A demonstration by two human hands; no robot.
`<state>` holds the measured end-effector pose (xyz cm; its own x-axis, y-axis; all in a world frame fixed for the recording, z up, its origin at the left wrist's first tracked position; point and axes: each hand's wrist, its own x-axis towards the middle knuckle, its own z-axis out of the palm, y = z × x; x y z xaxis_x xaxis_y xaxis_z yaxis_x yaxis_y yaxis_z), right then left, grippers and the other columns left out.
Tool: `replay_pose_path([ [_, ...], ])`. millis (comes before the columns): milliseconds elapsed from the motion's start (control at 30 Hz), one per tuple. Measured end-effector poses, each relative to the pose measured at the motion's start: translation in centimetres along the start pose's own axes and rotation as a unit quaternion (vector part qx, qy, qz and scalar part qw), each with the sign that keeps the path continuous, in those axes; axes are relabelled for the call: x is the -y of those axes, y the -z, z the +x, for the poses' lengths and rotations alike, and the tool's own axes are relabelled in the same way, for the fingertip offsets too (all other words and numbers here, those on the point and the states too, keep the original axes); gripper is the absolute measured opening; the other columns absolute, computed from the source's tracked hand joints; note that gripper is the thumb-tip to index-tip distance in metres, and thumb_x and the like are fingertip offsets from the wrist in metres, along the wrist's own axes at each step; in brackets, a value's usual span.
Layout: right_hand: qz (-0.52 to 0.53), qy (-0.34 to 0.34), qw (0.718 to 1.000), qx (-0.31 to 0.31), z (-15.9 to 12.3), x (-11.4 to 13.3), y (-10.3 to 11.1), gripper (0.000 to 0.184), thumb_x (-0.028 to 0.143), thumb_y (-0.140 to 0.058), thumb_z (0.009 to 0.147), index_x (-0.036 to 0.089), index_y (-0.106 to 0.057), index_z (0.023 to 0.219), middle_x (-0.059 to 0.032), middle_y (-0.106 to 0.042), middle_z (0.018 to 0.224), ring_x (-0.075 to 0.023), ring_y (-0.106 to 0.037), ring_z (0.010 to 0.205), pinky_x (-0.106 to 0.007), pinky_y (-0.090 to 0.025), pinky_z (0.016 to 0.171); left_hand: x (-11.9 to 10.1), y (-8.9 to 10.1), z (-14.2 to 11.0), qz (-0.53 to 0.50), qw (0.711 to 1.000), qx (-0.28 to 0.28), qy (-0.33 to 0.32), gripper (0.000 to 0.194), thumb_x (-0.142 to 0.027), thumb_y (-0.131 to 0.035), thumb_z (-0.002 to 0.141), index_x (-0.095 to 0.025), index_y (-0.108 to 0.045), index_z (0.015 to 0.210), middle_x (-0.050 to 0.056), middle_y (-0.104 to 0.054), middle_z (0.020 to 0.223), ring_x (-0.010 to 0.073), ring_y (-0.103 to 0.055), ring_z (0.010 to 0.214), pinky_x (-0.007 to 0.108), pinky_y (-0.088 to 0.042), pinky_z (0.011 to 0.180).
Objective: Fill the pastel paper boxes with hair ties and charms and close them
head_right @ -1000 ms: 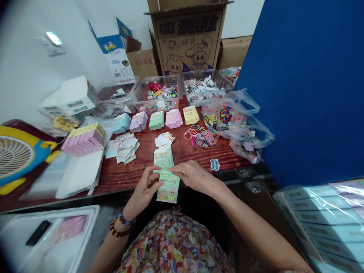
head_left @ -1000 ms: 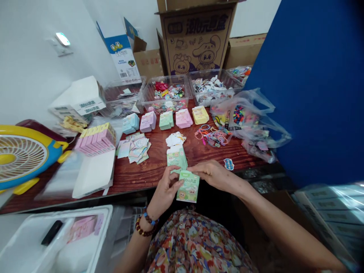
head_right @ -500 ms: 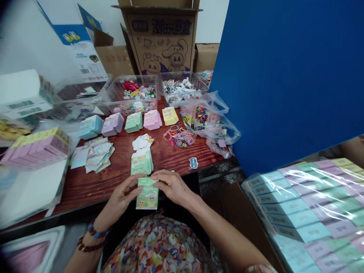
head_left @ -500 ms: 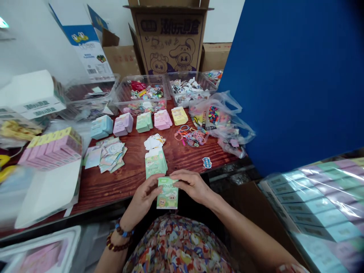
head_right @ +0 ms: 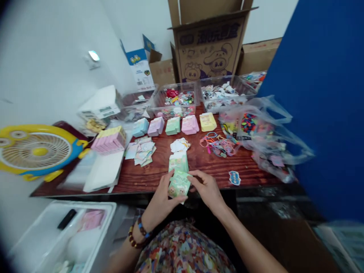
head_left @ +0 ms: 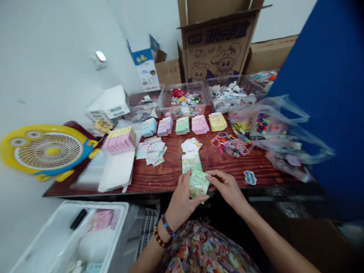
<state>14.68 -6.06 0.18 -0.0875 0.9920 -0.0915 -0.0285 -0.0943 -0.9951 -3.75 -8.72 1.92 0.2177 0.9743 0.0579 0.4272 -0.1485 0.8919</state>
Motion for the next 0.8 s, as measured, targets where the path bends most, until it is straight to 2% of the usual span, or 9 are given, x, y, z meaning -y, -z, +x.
replay_pose_path([
  [67, 0.001, -0.006, 1.000, 0.018, 1.5, 0.1, -1.2, 0.041, 0.048, -0.067, 0.079, 0.016, -0.070, 0.105, -0.0055, -0.070, 0.087, -0.0191, -0.067, 0.074, -0.032, -0.061, 0.060, 0.3, 0.3, 0.1, 0.059, 0.998, -0.032, -0.005, 0.090, -0.027, -0.076, 0.074, -0.021, -0.027, 0.149, 0.015, -0.045, 0.138, 0.0298, -0.048, 0.127, 0.044, -0.038, 0.110],
  [133, -0.012, -0.013, 0.999, 0.046, 3.1, 0.2, -2.2, 0.042, 0.046, -0.067, 0.078, 0.016, -0.069, 0.107, -0.0063, -0.071, 0.089, -0.0218, -0.068, 0.080, -0.033, -0.061, 0.061, 1.3, 1.5, 0.5, 0.099, 0.992, -0.080, 0.008, 0.088, -0.023, -0.071, 0.076, -0.017, -0.024, 0.150, 0.017, -0.044, 0.138, 0.0298, -0.047, 0.127, 0.044, -0.038, 0.109],
  [233, -0.080, -0.002, 0.994, 0.077, 5.7, 0.3, -3.6, 0.037, 0.039, -0.063, 0.080, 0.018, -0.067, 0.109, -0.0069, -0.070, 0.092, -0.0219, -0.069, 0.082, -0.031, -0.059, 0.058, 3.7, 4.5, 1.3, 0.190, 0.969, -0.149, 0.055, 0.083, -0.029, -0.068, 0.079, -0.010, -0.027, 0.148, 0.021, -0.049, 0.134, 0.0324, -0.048, 0.125, 0.046, -0.039, 0.107],
  [300, -0.153, 0.030, 0.984, 0.090, 7.8, 0.5, -4.7, 0.029, 0.034, -0.060, 0.082, 0.018, -0.069, 0.105, -0.0058, -0.070, 0.088, -0.0196, -0.068, 0.077, -0.028, -0.055, 0.057, 5.4, 6.7, 1.6, 0.289, 0.936, -0.170, 0.104, 0.080, -0.035, -0.067, 0.080, -0.008, -0.031, 0.146, 0.020, -0.056, 0.125, 0.0348, -0.052, 0.118, 0.048, -0.041, 0.101],
  [433, -0.307, 0.129, 0.933, 0.136, 12.9, 1.7, -8.4, 0.016, 0.024, -0.057, 0.083, 0.018, -0.071, 0.090, -0.0036, -0.070, 0.079, -0.0168, -0.066, 0.073, -0.025, -0.049, 0.062, 7.6, 9.4, 1.4, 0.431, 0.868, -0.175, 0.172, 0.078, -0.038, -0.066, 0.081, -0.013, -0.033, 0.147, 0.015, -0.060, 0.123, 0.0346, -0.053, 0.113, 0.046, -0.045, 0.090],
  [500, -0.349, 0.154, 0.912, 0.152, 15.6, 2.5, -10.7, 0.014, 0.020, -0.058, 0.082, 0.018, -0.071, 0.084, -0.0035, -0.069, 0.077, -0.0167, -0.064, 0.073, -0.025, -0.046, 0.064, 8.2, 9.6, 1.1, 0.452, 0.860, -0.165, 0.171, 0.076, -0.039, -0.065, 0.082, -0.014, -0.033, 0.147, 0.014, -0.059, 0.127, 0.0328, -0.052, 0.114, 0.044, -0.045, 0.089],
  [600, -0.369, 0.157, 0.904, 0.152, 18.8, 3.2, -13.2, 0.013, 0.018, -0.058, 0.081, 0.017, -0.071, 0.080, -0.0043, -0.070, 0.080, -0.0167, -0.064, 0.074, -0.025, -0.043, 0.065, 8.7, 9.1, 1.0, 0.456, 0.865, -0.154, 0.140, 0.068, -0.038, -0.063, 0.085, -0.016, -0.038, 0.144, 0.012, -0.057, 0.132, 0.0301, -0.050, 0.117, 0.044, -0.043, 0.092],
  [700, -0.383, 0.141, 0.900, 0.154, 19.9, 2.8, -12.8, 0.016, 0.022, -0.056, 0.084, 0.018, -0.071, 0.085, -0.0035, -0.070, 0.079, -0.0157, -0.063, 0.069, -0.024, -0.042, 0.063, 8.7, 8.3, 1.4, 0.450, 0.873, -0.149, 0.117, 0.064, -0.037, -0.061, 0.088, -0.015, -0.038, 0.144, 0.013, -0.054, 0.135, 0.0301, -0.048, 0.119, 0.044, -0.043, 0.093],
  [800, -0.403, 0.118, 0.895, 0.151, 18.8, 2.0, -9.2, 0.020, 0.027, -0.053, 0.087, 0.018, -0.070, 0.088, -0.0026, -0.069, 0.077, -0.0150, -0.062, 0.063, -0.025, -0.042, 0.062, 8.5, 7.7, 2.3, 0.454, 0.871, -0.145, 0.120, 0.064, -0.039, -0.060, 0.090, -0.013, -0.039, 0.144, 0.016, -0.053, 0.135, 0.0324, -0.048, 0.116, 0.046, -0.043, 0.091],
])
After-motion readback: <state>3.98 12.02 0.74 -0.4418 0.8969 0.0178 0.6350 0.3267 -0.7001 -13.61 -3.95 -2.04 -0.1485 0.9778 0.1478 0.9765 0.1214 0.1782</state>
